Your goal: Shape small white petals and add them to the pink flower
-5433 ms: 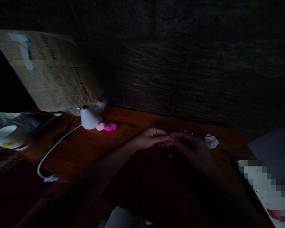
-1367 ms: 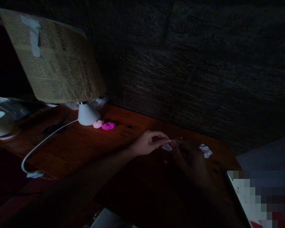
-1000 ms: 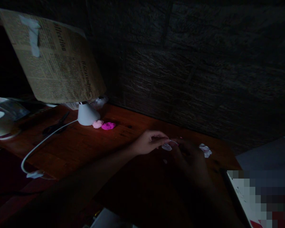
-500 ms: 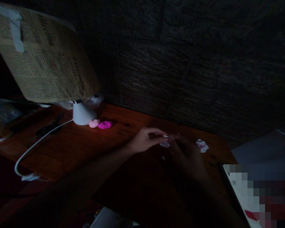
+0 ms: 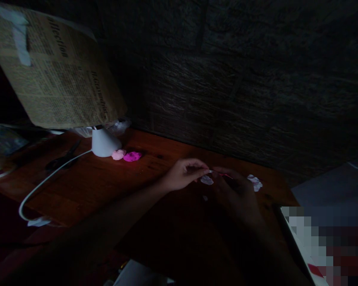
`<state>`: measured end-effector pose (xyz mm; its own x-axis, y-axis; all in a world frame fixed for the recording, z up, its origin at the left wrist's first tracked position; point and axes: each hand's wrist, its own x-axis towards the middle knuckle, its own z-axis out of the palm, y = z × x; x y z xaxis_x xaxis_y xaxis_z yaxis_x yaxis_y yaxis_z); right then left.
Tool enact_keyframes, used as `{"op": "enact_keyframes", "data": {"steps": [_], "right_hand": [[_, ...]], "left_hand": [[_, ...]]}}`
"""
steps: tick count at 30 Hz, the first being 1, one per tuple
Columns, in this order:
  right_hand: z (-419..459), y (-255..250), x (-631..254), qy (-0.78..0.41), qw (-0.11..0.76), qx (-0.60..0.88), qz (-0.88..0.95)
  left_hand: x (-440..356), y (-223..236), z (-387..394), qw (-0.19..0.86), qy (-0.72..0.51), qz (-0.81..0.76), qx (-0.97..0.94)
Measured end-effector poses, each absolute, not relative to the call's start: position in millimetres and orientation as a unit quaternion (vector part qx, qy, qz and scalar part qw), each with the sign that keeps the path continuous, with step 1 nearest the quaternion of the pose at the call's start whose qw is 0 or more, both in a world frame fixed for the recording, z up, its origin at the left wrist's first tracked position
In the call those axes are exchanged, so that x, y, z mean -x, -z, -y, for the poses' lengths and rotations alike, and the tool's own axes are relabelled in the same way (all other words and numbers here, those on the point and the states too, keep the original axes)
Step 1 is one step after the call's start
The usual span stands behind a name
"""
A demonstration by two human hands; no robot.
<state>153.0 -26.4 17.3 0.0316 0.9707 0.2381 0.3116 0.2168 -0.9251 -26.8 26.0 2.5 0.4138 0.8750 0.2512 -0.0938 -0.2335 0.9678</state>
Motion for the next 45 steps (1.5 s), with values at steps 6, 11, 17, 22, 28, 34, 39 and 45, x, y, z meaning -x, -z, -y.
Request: {"op": "enact_keyframes", "data": {"steps": [6,11,17,22,28,34,39,45], "right_hand": [[25.5,-16.1,-153.6,-0.336,0.492,0.538,0.596],[25.8,-15.7,-152.5,-0.338,0.493,0.538,0.594],[25.6,-15.7,-153.7,-0.335,0.486,0.524,0.614],[25.8,-15.4,-154.2,-0.316,0.470,0.522,0.637],[26.9,-15.8,-153.6,-0.305,0.464,0.512,0.655],[27.2,-17.9,-152.6,-0.290,0.469,0.509,0.661],[28.2,-20.0,-152.1,-0.269,0.456,0.522,0.669],[27.1,-18.4,-152.8,-0.275,0.456,0.536,0.655]], "left_hand": [[25.7,1.2,-26.7,0.547,-0.468,-0.285,-0.633],[27.0,-1.3,-26.3,0.530,-0.461,-0.290,-0.650],[27.0,-3.0,-25.1,0.531,-0.459,-0.307,-0.643],[25.6,2.6,-27.7,0.517,-0.495,-0.282,-0.639],[26.9,0.2,-28.8,0.536,-0.484,-0.303,-0.622],[28.5,-4.1,-28.5,0.572,-0.474,-0.300,-0.599],[28.3,-2.8,-29.9,0.593,-0.469,-0.293,-0.585],[28.7,-1.8,-30.6,0.571,-0.446,-0.305,-0.618]]}}
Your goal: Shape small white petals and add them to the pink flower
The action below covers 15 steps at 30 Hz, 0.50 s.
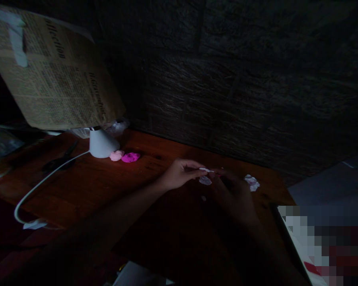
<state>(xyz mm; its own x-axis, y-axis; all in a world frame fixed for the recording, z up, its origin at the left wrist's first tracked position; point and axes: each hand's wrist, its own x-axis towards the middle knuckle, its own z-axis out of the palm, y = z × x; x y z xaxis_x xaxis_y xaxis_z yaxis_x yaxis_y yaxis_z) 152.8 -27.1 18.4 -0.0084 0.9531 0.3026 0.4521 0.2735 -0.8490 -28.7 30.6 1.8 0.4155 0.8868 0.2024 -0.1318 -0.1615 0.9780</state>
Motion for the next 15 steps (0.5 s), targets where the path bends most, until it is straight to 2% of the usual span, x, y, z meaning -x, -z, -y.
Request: {"op": "enact_keyframes", "data": {"steps": [9,15], "right_hand": [[27.0,-18.3,-152.8,-0.285,0.462,0.536,0.646],[26.8,-17.1,-152.6,-0.289,0.457,0.541,0.644]], "left_hand": [[29.3,2.1,-30.0,0.481,-0.472,-0.297,-0.677],[30.7,-3.4,-26.5,0.489,-0.449,-0.295,-0.687]]}}
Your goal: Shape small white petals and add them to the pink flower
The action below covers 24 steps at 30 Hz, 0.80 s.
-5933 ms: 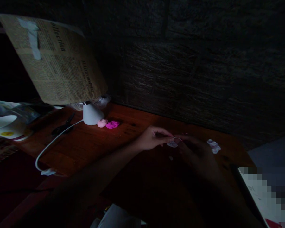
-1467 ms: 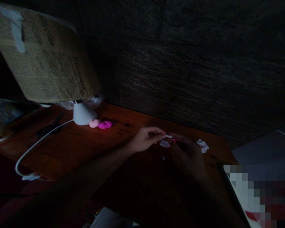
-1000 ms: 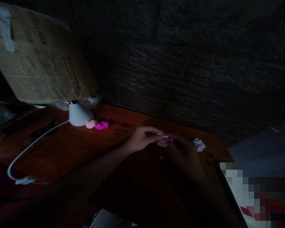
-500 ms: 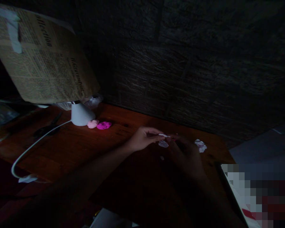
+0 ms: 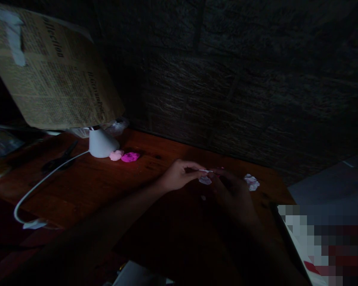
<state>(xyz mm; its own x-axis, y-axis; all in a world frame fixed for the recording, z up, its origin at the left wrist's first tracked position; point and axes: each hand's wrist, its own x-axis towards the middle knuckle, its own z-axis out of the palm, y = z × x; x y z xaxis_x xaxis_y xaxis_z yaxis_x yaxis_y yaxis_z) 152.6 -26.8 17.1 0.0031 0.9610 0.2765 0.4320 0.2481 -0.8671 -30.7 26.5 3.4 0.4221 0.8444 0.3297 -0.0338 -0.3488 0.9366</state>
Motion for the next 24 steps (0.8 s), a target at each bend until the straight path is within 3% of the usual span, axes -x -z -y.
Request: {"op": "enact_keyframes", "data": {"steps": [12,24], "right_hand": [[25.6,-17.0,-153.7,-0.321,0.465,0.532,0.630],[27.3,-21.9,-157.6,-0.296,0.462,0.519,0.655]], "left_hand": [[30.4,-1.5,-27.8,0.526,-0.439,-0.290,-0.669],[31.4,-3.0,-27.0,0.500,-0.426,-0.296,-0.694]]}}
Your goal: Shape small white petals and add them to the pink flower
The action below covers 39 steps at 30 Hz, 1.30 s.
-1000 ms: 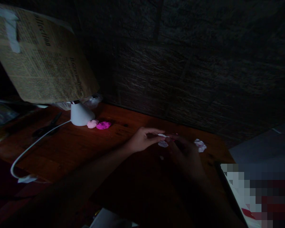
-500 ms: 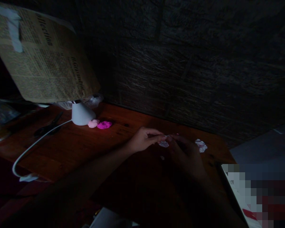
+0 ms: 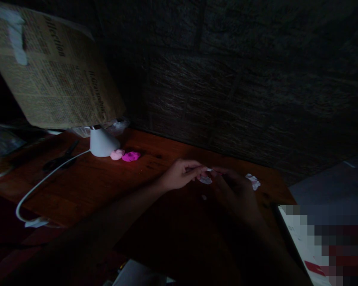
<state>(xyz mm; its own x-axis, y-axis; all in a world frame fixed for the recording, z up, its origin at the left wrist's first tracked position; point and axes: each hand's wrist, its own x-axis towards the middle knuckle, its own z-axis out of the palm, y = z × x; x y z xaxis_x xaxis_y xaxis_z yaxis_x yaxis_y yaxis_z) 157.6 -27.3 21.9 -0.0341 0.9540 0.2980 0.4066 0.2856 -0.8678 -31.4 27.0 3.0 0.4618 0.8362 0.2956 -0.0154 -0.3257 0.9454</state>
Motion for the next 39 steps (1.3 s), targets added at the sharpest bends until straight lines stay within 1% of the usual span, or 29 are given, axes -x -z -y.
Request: {"op": "enact_keyframes", "data": {"steps": [4,10,13,26,31,39], "right_hand": [[25.7,-20.6,-157.9,-0.279,0.456,0.526,0.661],[25.2,-19.0,-158.0,-0.219,0.432,0.528,0.698],[25.4,-18.4,-158.0,-0.198,0.424,0.529,0.708],[24.2,-15.0,-159.6,-0.148,0.418,0.509,0.738],[25.8,-17.3,-159.8,-0.151,0.419,0.506,0.739],[23.2,-21.6,-161.7,-0.169,0.401,0.512,0.741]], "left_hand": [[29.6,1.1,-27.3,0.471,-0.473,-0.289,-0.686],[30.9,0.6,-24.4,0.335,-0.485,-0.292,-0.753],[31.7,-2.1,-22.8,0.295,-0.476,-0.287,-0.777],[32.3,0.5,-22.5,0.231,-0.460,-0.279,-0.811],[31.7,0.4,-22.7,0.244,-0.461,-0.281,-0.806],[32.4,-0.3,-27.5,0.371,-0.448,-0.272,-0.767]]}}
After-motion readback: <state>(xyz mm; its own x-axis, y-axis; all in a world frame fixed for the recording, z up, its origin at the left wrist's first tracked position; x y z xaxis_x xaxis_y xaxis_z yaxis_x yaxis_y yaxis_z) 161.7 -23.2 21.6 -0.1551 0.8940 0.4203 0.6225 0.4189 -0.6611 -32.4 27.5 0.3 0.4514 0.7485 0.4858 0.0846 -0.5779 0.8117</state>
